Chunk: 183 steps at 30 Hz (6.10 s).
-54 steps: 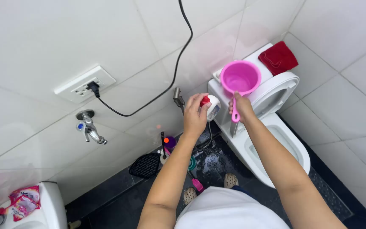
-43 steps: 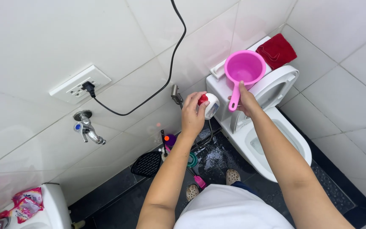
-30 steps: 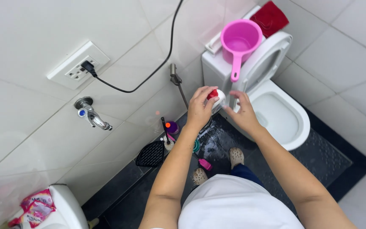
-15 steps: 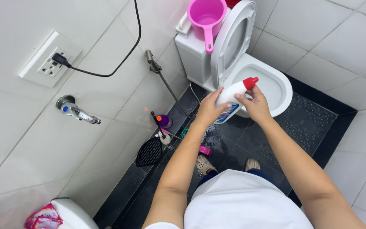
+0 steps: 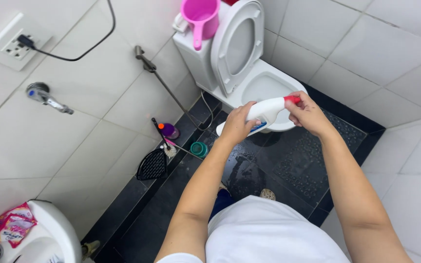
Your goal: The person pours toilet cleaner from a white bottle into the toilet bowl. They then use a pink toilet brush to scrub the inside of the bowl thoroughly. Finally, the person rinses the brush under a handheld shower sprayer and places it back in its holder.
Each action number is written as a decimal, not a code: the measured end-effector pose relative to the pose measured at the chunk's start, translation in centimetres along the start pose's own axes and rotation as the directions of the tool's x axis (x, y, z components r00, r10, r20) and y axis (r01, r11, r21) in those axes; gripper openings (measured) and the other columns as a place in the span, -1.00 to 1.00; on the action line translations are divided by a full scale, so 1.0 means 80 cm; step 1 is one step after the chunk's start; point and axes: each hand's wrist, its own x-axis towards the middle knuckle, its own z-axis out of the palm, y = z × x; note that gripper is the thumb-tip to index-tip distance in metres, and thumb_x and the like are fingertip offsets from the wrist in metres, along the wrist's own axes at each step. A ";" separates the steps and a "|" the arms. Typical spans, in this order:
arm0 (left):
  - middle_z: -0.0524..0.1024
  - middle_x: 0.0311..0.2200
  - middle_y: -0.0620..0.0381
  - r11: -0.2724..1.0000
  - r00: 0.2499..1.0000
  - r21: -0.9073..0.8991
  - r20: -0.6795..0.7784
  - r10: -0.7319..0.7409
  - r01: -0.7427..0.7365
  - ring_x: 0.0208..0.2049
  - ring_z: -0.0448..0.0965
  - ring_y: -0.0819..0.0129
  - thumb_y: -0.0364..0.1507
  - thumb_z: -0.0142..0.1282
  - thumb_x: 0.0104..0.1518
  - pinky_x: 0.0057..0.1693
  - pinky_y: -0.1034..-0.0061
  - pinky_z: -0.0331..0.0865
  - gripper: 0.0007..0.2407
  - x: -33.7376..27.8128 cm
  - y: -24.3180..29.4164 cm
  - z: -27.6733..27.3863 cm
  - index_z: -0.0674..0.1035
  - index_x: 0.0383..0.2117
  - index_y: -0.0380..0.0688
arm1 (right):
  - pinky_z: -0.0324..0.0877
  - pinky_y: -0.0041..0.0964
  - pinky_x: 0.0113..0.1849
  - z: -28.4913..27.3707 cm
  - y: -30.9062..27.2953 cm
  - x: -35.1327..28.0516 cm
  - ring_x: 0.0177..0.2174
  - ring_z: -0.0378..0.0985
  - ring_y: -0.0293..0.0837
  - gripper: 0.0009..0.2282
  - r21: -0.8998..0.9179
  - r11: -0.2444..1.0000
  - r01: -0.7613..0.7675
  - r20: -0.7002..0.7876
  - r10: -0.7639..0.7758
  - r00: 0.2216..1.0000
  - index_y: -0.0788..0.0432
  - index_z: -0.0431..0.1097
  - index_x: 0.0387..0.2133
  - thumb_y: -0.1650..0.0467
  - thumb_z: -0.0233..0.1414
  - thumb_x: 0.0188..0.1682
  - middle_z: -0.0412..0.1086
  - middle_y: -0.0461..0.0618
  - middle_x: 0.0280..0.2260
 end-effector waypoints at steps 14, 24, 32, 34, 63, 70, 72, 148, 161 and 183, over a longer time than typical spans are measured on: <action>0.57 -0.07 -0.13 0.980 0.990 0.151 -0.038 0.136 -0.129 0.01 0.50 -0.10 -0.35 0.38 -0.03 0.21 0.11 0.27 -0.43 0.019 0.038 0.119 0.46 0.17 -0.13 | 0.34 -0.26 -0.40 -0.118 0.074 -0.013 -0.38 0.45 -0.07 -0.66 -0.008 0.969 -0.247 -0.029 0.247 0.969 0.24 0.39 0.10 0.27 -0.15 0.25 0.46 0.21 -0.22; 0.58 -0.08 -0.23 1.000 0.995 0.009 0.097 -0.015 0.014 -0.03 0.59 -0.10 -0.24 0.43 -0.04 0.08 0.21 0.45 -0.44 0.134 -0.048 0.125 0.47 0.06 -0.27 | 0.47 -0.34 -0.15 -0.123 0.067 0.071 -0.14 0.54 -0.23 -0.86 0.164 0.984 0.068 -0.087 -0.054 0.995 0.26 0.41 -0.21 0.64 0.11 0.01 0.45 -0.04 0.02; 0.61 -0.09 -0.21 0.936 0.884 -0.046 0.347 -0.314 0.350 -0.07 0.67 0.02 -0.19 0.34 -0.03 0.05 0.30 0.48 -0.40 0.232 -0.096 0.095 0.45 0.14 -0.20 | 0.51 -0.29 0.01 -0.160 0.065 0.174 -0.05 0.51 -0.23 -0.81 0.198 0.912 0.361 -0.263 -0.305 0.915 0.24 0.33 -0.20 0.65 0.10 -0.02 0.37 0.02 0.03; 0.60 -0.10 -0.23 0.885 0.820 0.054 0.355 -0.450 0.463 -0.09 0.70 0.02 -0.17 0.29 0.02 0.04 0.32 0.51 -0.41 0.251 -0.112 0.096 0.41 0.17 -0.18 | 0.53 -0.29 0.00 -0.167 0.049 0.188 -0.06 0.53 -0.23 -0.80 0.207 0.921 0.329 -0.331 -0.251 0.910 0.26 0.33 -0.17 0.64 0.11 -0.01 0.36 0.00 0.02; 0.62 -0.19 -0.14 0.685 0.847 0.560 -0.059 -0.528 0.466 -0.12 0.61 -0.08 -0.29 0.28 0.08 0.04 0.13 0.43 -0.50 0.438 -0.210 0.237 0.44 0.14 -0.21 | 0.57 -0.33 -0.20 -0.263 0.165 0.371 -0.21 0.60 -0.19 -0.74 0.209 0.936 -0.283 -0.180 0.321 0.930 0.28 0.41 -0.01 0.50 0.11 0.02 0.49 0.06 -0.14; 0.61 -0.12 -0.11 0.657 0.830 0.609 -0.004 -0.557 0.444 -0.02 0.58 -0.05 -0.28 0.26 0.13 0.11 0.12 0.41 -0.51 0.457 -0.203 0.257 0.44 0.17 -0.16 | 0.58 -0.36 -0.21 -0.286 0.177 0.360 -0.21 0.60 -0.19 -0.73 0.212 0.937 -0.279 -0.180 0.318 0.931 0.29 0.41 -0.01 0.52 0.10 0.00 0.47 0.05 -0.12; 0.56 -0.07 -0.13 0.623 0.832 0.613 -0.107 -0.544 0.486 0.02 0.50 -0.06 -0.30 0.24 0.12 0.12 0.07 0.31 -0.48 0.460 -0.200 0.262 0.38 0.22 -0.17 | 0.57 -0.37 -0.22 -0.291 0.174 0.356 -0.22 0.60 -0.20 -0.73 0.208 0.935 -0.288 -0.197 0.328 0.924 0.29 0.41 0.00 0.51 0.11 0.02 0.49 0.06 -0.13; 0.59 -0.17 -0.05 0.597 0.854 0.770 0.139 -0.501 0.225 -0.08 0.63 0.06 -0.39 0.31 0.03 0.05 0.20 0.41 -0.66 0.466 -0.166 0.259 0.52 -0.06 -0.14 | 0.48 -0.26 0.00 -0.200 0.233 0.377 0.00 0.45 -0.05 -0.66 0.824 0.400 -0.401 -0.031 0.739 0.673 0.31 0.29 0.14 0.47 -0.05 0.08 0.25 0.17 0.15; 0.61 -0.23 -0.03 0.630 0.909 0.774 0.223 -0.353 0.055 -0.15 0.65 0.05 -0.47 0.24 0.05 0.04 0.26 0.41 -0.71 0.465 -0.132 0.302 0.56 -0.07 -0.12 | 0.57 -0.18 0.02 -0.267 0.295 0.333 -0.02 0.45 0.04 -0.68 0.897 0.407 -0.175 -0.203 0.729 0.653 0.28 0.32 0.14 0.53 -0.10 0.11 0.22 0.24 0.10; 0.60 -0.21 -0.04 0.517 0.939 0.844 0.049 -0.341 0.144 -0.14 0.61 0.05 -0.45 0.13 0.07 0.02 0.25 0.37 -0.71 0.402 -0.258 0.187 0.52 -0.05 -0.16 | 0.49 -0.17 0.01 -0.136 0.234 0.294 0.04 0.41 0.08 -0.68 0.932 0.339 -0.128 -0.151 0.684 0.713 0.31 0.33 0.12 0.52 -0.10 0.10 0.16 0.30 0.16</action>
